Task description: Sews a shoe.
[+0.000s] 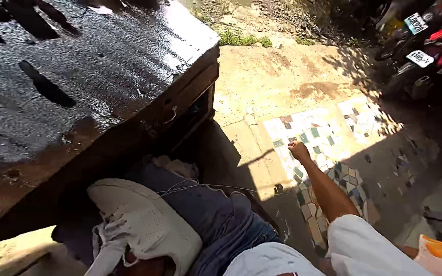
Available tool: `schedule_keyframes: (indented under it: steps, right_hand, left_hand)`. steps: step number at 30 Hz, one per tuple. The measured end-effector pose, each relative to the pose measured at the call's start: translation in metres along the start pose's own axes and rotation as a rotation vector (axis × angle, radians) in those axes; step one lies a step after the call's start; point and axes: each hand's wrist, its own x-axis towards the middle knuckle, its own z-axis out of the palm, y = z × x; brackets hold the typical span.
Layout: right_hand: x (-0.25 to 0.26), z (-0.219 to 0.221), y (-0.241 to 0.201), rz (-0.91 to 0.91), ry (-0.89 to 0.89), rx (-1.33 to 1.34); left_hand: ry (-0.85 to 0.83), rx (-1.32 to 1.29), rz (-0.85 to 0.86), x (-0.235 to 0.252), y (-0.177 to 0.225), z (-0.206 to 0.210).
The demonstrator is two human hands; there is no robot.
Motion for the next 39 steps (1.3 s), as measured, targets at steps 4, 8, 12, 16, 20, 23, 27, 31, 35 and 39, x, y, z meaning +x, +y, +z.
schedule_keyframes:
  steps: [4,8,12,16,20,23,27,31,35,39]
  right_hand:
    - [-0.126,0.088,-0.191,-0.751,-0.242,0.213]
    - [-0.252,0.134,-0.287,-1.136,-0.433,0.032]
    - [-0.254,0.152,-0.296,-1.146,-0.426,-0.021]
    - [-0.255,0.149,-0.290,-1.102,-0.433,-0.039]
    - [-0.253,0.138,-0.287,-1.011,-0.504,-0.073]
    - [-0.241,0.130,-0.282,-1.028,-0.541,0.200]
    - [-0.231,0.123,-0.289,-0.716,-1.090,1.076]
    - [-0.237,0.130,-0.297,-0.842,-0.697,0.732]
    - [-0.253,0.147,-0.296,-0.920,-0.388,0.163]
    - [-0.259,0.161,-0.299,-0.988,-0.212,0.105]
  left_hand:
    - [0.068,0.009,-0.031,-0.002,0.018,0.001]
    - [0.160,-0.009,0.045,-0.006,0.017,0.003]
    - [0.187,0.021,0.009,-0.036,-0.007,-0.015]
    - [0.181,0.018,-0.123,-0.109,-0.066,-0.024]
    - [0.066,-0.131,-0.230,-0.149,-0.104,-0.017]
    - [0.145,-0.809,0.125,-0.140,-0.096,-0.013]
    - [0.251,-1.870,0.583,-0.106,-0.044,-0.021]
    - [0.260,-1.410,0.525,-0.075,-0.044,-0.028]
    - [0.443,-0.213,0.181,-0.063,-0.020,-0.034]
    - [0.492,0.129,0.055,-0.068,-0.017,-0.025]
